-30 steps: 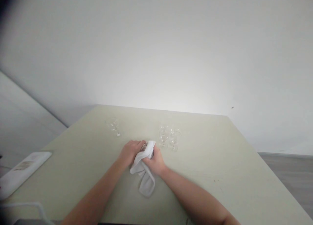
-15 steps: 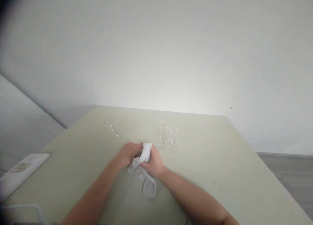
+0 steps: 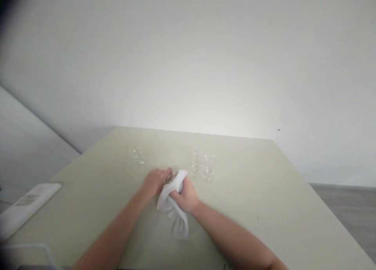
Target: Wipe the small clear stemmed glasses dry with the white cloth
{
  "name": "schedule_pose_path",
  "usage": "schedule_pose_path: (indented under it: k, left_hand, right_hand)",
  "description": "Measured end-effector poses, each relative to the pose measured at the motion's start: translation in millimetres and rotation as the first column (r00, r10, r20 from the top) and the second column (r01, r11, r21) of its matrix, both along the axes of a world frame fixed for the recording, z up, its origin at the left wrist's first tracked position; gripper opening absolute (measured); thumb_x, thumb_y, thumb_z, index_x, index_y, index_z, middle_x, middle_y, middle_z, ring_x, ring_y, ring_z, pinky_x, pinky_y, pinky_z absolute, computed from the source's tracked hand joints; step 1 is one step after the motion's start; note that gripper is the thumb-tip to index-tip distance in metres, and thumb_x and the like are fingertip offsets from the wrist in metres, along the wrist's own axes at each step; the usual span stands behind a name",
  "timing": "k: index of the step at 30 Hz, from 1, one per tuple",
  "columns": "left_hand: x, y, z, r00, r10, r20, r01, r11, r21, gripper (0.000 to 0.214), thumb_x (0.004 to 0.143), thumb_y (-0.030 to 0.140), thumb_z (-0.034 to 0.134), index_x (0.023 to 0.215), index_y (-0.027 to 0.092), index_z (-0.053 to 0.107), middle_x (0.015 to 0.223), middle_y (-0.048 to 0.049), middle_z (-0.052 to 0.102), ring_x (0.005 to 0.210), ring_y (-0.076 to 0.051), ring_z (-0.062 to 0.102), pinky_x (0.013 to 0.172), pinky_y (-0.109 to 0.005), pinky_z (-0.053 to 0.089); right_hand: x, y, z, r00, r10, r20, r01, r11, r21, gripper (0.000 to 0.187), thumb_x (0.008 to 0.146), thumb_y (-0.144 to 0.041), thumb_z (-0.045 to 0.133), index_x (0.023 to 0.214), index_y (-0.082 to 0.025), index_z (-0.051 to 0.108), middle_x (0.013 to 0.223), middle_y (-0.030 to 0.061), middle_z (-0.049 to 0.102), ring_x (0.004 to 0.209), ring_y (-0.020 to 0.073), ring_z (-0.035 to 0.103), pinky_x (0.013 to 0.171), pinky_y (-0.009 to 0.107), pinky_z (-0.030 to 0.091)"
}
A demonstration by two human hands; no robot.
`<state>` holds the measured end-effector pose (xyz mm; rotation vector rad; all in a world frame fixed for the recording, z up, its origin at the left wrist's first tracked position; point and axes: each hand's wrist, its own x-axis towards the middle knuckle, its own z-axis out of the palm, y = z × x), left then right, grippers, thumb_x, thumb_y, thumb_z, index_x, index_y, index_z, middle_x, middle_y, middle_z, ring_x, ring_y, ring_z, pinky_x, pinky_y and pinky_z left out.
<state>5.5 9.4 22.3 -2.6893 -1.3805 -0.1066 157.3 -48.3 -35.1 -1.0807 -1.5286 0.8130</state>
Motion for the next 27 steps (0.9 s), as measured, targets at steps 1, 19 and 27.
schedule_pose_path:
  k: [1,19,27]
  left_hand:
    - [-2,2,-0.3,1.000,0.012,-0.025,-0.014,0.998,-0.057,0.022,0.093,0.032,0.043,0.097,0.020,0.061,0.075,-0.0069,0.071,0.071,-0.023,0.067,0.064,-0.031,0.042]
    - [6,-4,-5.7,0.982,-0.119,0.144,0.084,0.970,0.227,0.018,0.094,0.017,0.042,0.099,0.019,0.058,0.090,-0.0074,0.067,0.092,-0.023,0.058,0.090,-0.039,0.037]
    - [4,-1,-3.0,0.994,-0.013,0.108,0.005,0.997,0.079,0.015,0.093,0.018,0.042,0.089,0.019,0.056,0.076,-0.0064,0.069,0.077,-0.021,0.065,0.075,-0.034,0.039]
  right_hand:
    - [-1,-1,1.2,0.999,0.016,0.030,-0.016,1.000,0.025,0.046,0.074,-0.023,0.067,0.117,-0.021,0.049,0.107,0.0054,0.063,0.095,0.0209,0.060,0.088,0.037,0.049]
    - [4,8,-6.4,0.988,-0.106,-0.115,0.097,0.992,-0.077,0.018,0.084,-0.030,0.055,0.100,-0.020,0.056,0.093,0.0032,0.064,0.089,0.0193,0.059,0.085,0.034,0.049]
    - [2,5,-1.6,0.997,-0.045,-0.062,0.041,0.997,-0.066,0.027,0.078,-0.029,0.064,0.102,-0.021,0.054,0.091,0.0017,0.063,0.084,0.0182,0.059,0.080,0.033,0.050]
